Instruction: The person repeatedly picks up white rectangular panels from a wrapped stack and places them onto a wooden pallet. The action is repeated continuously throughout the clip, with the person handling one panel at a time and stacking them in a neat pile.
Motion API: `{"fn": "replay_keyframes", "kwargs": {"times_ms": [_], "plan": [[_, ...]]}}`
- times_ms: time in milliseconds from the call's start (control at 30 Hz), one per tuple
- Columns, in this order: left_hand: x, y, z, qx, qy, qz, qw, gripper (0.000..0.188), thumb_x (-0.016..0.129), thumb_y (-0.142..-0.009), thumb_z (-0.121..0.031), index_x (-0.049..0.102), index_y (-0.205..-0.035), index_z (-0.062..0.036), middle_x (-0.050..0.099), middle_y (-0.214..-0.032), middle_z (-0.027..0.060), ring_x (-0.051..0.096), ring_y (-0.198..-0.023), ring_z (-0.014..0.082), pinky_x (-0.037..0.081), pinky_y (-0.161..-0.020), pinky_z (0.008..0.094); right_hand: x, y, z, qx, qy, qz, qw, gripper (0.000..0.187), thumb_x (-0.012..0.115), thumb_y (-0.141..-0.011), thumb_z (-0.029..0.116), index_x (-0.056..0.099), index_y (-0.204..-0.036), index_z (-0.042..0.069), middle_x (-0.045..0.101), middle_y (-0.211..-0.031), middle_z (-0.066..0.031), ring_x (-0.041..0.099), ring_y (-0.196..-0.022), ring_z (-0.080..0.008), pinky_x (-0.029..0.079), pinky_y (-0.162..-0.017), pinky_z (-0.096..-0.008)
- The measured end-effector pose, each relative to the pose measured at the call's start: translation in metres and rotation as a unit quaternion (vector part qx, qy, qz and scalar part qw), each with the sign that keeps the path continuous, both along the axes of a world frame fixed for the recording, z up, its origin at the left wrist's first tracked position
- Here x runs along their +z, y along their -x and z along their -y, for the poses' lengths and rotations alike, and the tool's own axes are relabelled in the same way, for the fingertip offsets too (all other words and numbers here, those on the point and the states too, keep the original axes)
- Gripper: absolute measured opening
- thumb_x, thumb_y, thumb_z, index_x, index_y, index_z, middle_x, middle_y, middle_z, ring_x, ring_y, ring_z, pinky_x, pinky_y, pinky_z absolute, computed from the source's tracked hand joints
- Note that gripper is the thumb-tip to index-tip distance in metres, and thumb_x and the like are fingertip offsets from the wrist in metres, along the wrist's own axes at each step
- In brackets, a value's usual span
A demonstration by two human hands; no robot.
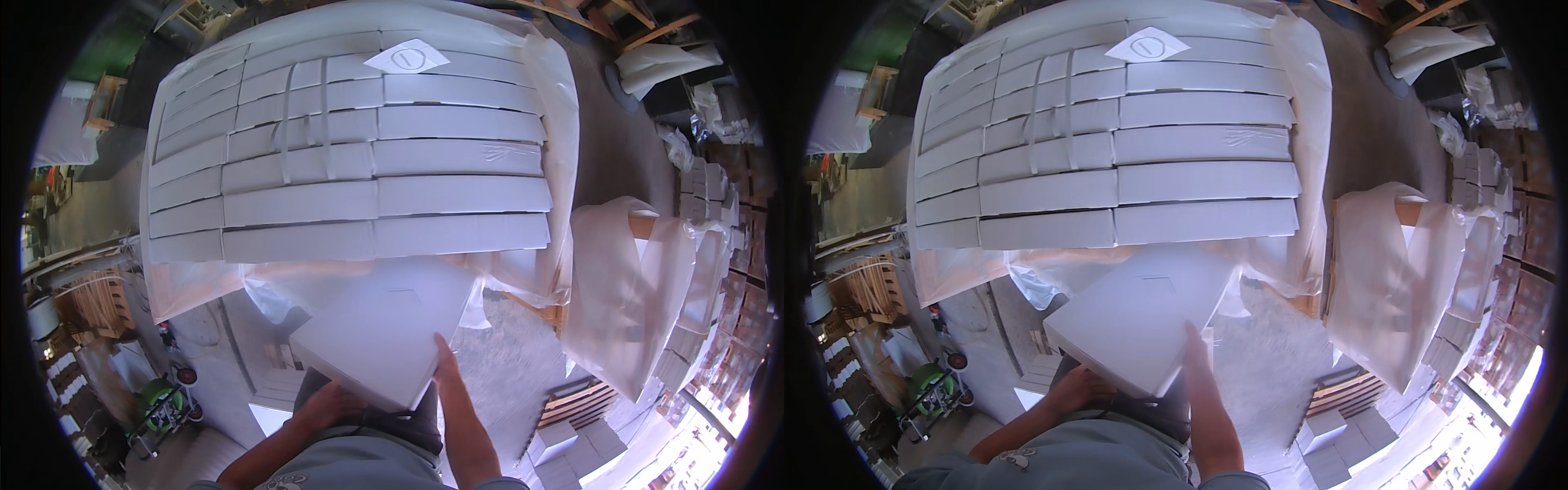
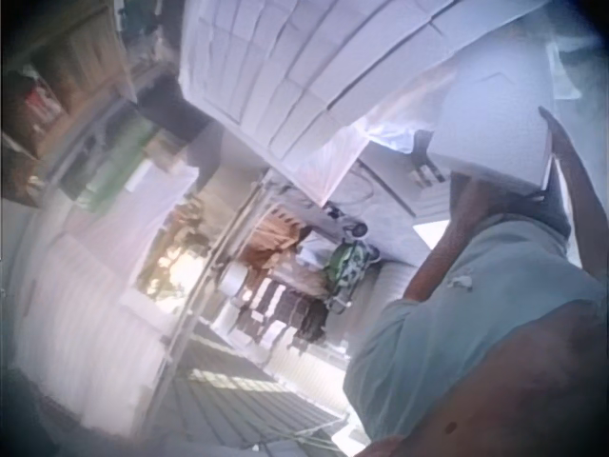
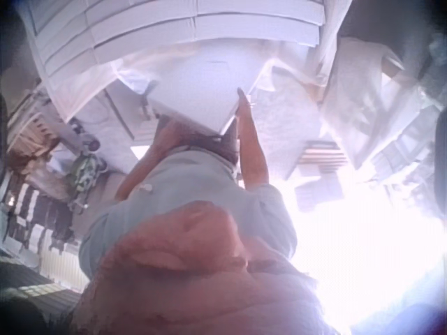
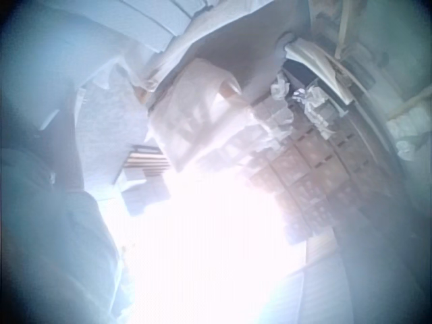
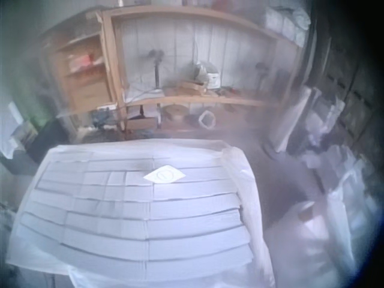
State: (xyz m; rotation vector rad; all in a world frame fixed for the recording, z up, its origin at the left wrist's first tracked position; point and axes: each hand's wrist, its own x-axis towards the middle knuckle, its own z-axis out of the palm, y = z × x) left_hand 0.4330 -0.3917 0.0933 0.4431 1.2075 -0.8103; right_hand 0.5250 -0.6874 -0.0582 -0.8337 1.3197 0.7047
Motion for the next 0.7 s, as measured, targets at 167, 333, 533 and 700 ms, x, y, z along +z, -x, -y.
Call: {"fn": "replay_keyframes", "kwargs": {"times_ms": [167, 333, 533, 700], "plan": [[-0.071, -0.003, -0.108, 0.186, 0.041, -0.034, 0.981, 0.048, 0.040, -0.099, -0.037, 0.050, -0.126, 0.0006, 0.060, -0.116, 0.0191, 0.059, -0.105, 0.0310, 0.046, -0.094, 0.0454, 0.001, 0.000, 0.016, 0.061, -0.064, 0.049, 0.995, 0.062, 0.051, -0.094, 0.042, 0.041, -0.135, -0.003, 0.055, -0.127, -0.0192, 0.055, -0.114, -0.0303, 0.046, -0.096, -0.0414], [-0.136, -0.051, -0.104, -0.183, 0.028, 0.052, 0.981, 0.043, 0.050, -0.096, -0.034, 0.057, -0.119, 0.0012, 0.065, -0.108, 0.0153, 0.065, -0.095, 0.0210, 0.051, -0.086, 0.0337, 0.005, 0.003, 0.017, 0.116, -0.043, 0.038, 0.992, 0.060, 0.050, -0.095, 0.041, 0.041, -0.136, -0.002, 0.054, -0.129, -0.0186, 0.055, -0.115, -0.0308, 0.045, -0.097, -0.0413], [-0.154, -0.066, -0.103, -0.186, 0.131, 0.038, 0.973, 0.051, 0.051, -0.094, -0.037, 0.051, -0.127, 0.0020, 0.063, -0.115, 0.0173, 0.064, -0.100, 0.0248, 0.051, -0.089, 0.0342, -0.015, 0.034, 0.026, 0.185, 0.018, 0.053, 0.981, 0.064, 0.055, -0.093, 0.044, 0.043, -0.135, -0.003, 0.056, -0.126, -0.0189, 0.058, -0.111, -0.0296, 0.047, -0.095, -0.0406], [-0.174, -0.077, -0.089, -0.230, 0.115, 0.075, 0.963, 0.053, 0.048, -0.095, -0.037, 0.048, -0.130, 0.0027, 0.061, -0.119, 0.0185, 0.063, -0.104, 0.0267, 0.049, -0.093, 0.0360, -0.025, 0.064, 0.035, 0.250, 0.107, 0.006, 0.962, 0.067, 0.055, -0.092, 0.048, 0.046, -0.132, -0.005, 0.057, -0.124, -0.0188, 0.058, -0.111, -0.0276, 0.047, -0.094, -0.0374]]}}
